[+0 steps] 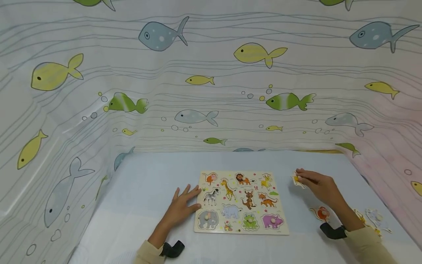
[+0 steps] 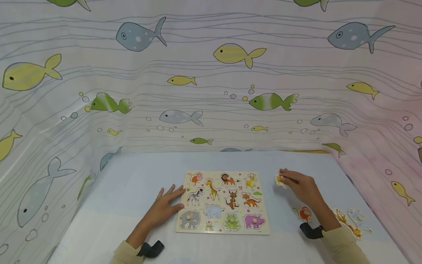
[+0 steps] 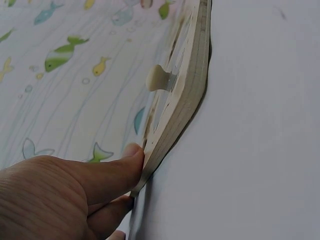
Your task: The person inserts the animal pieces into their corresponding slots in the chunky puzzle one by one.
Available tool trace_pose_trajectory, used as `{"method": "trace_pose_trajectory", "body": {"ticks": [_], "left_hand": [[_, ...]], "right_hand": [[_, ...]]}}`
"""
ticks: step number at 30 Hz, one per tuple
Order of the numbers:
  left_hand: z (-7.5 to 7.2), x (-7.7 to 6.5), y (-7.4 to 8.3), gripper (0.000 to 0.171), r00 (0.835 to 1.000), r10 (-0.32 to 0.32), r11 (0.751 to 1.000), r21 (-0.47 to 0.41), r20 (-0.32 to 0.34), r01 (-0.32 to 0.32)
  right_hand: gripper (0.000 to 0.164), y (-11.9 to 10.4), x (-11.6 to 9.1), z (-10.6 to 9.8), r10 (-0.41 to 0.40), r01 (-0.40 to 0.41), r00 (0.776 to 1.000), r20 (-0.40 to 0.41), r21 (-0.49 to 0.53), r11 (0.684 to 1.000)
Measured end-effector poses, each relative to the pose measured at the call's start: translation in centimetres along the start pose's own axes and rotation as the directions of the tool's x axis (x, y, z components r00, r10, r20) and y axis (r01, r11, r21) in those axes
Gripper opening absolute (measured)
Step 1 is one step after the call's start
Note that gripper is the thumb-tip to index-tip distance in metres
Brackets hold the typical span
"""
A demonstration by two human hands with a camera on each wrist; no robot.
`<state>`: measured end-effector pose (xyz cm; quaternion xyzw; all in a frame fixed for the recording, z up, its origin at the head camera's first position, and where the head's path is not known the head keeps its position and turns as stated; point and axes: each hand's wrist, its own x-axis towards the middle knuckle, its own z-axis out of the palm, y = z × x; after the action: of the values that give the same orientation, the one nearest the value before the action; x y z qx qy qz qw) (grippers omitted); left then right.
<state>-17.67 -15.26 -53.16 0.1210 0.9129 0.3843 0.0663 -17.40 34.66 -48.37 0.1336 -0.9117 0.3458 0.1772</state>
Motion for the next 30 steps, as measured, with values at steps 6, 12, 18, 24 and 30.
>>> {"method": "trace_pose_trajectory", "body": {"ticks": [6,12,18,24,30], "left_hand": [[-0.2,0.0,0.1,0.061,1.000,0.006,1.000,-0.008,-0.001,-0.006],[-0.2,0.0,0.1,0.060,1.000,0.018,1.000,-0.005,-0.006,-0.018],[-0.2,-0.1,0.1,0.060,0.999,0.044,0.999,-0.011,-0.012,-0.044],[-0.2,0.0,0.1,0.060,0.999,0.039,0.999,-0.005,-0.014,-0.040],[-0.3,0.0,0.2,0.060,0.999,0.040,0.999,-0.009,-0.004,-0.040]], "right_hand": [[0.027,-1.0,1.2,2.1,-0.038,0.038,0.999,0.030,0.030,0.999],[0.025,-1.3,2.0,3.9,-0.105,0.104,0.995,0.002,0.052,0.993],[0.024,-1.5,2.8,5.7,-0.146,0.146,0.989,-0.013,0.014,0.989],[0.022,-2.0,3.4,7.1,-0.103,0.103,0.994,0.034,-0.004,0.995],[0.023,-2.4,3.6,7.9,-0.085,0.085,0.995,0.048,0.005,0.996]]}}
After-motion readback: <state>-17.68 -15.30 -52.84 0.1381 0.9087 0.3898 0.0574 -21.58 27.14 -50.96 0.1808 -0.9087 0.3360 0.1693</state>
